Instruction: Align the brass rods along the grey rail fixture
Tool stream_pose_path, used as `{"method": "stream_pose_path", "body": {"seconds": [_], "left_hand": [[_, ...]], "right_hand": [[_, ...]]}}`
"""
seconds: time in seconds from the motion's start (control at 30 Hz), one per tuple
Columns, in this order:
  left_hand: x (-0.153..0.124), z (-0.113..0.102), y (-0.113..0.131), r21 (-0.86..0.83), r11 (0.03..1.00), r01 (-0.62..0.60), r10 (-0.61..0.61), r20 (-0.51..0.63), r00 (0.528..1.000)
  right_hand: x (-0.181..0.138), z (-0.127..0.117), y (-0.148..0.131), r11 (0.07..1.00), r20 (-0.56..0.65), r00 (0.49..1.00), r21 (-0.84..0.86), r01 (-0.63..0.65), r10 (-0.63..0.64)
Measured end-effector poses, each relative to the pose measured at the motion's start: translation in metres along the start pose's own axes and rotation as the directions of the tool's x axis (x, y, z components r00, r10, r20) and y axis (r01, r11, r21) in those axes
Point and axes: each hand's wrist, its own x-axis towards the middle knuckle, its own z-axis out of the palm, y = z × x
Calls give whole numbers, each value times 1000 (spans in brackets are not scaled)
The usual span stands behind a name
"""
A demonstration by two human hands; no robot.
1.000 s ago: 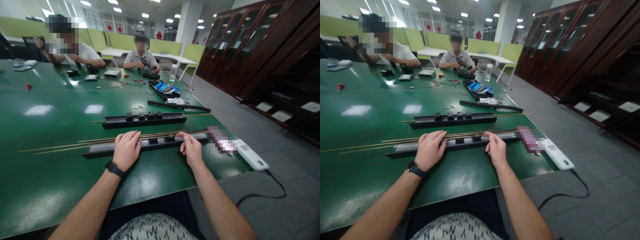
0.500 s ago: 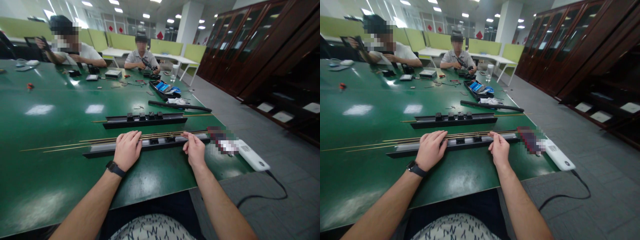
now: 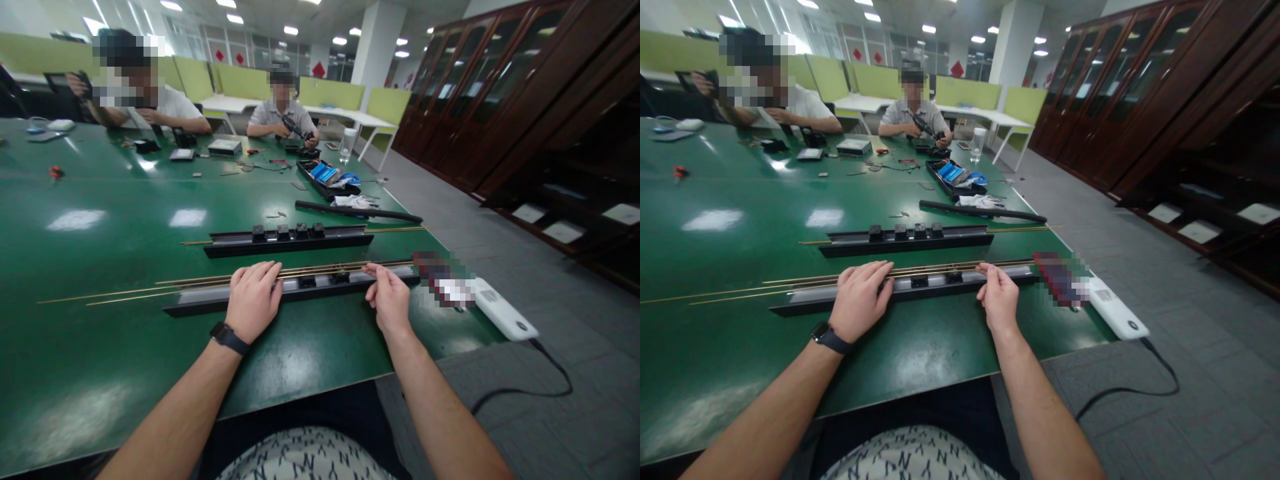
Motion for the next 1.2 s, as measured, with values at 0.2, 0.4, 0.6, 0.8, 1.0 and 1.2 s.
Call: {"method": "stream_pose_path", "body": {"seconds": [0.2, 0.4, 0.6, 0.8, 1.0, 1.2], "left_hand": [[0, 0, 0, -4, 1000, 2, -2, 4, 1000], [0, 1, 0, 9, 1000, -11, 11, -11, 1000], [0, 0, 1, 24, 1000, -19, 20, -16, 1000], [0, 0, 1, 18, 1000, -19, 19, -20, 1000], [0, 1, 1, 23, 999, -25, 26, -19, 999], [-1, 1, 0, 30, 999, -30, 31, -19, 999]], "right_hand": [[-1, -11, -1, 998, 3, 999, -59, 33, -33], [16, -67, -3, 955, -176, 969, -272, 120, -172], [45, -132, -4, 614, -268, 865, -788, 58, -425], [64, -153, 5, 465, -190, 906, -885, 9, -379], [70, -153, 16, 418, -173, 928, -908, -21, -329], [73, -154, 20, 398, -159, 941, -917, -29, -298]]}}
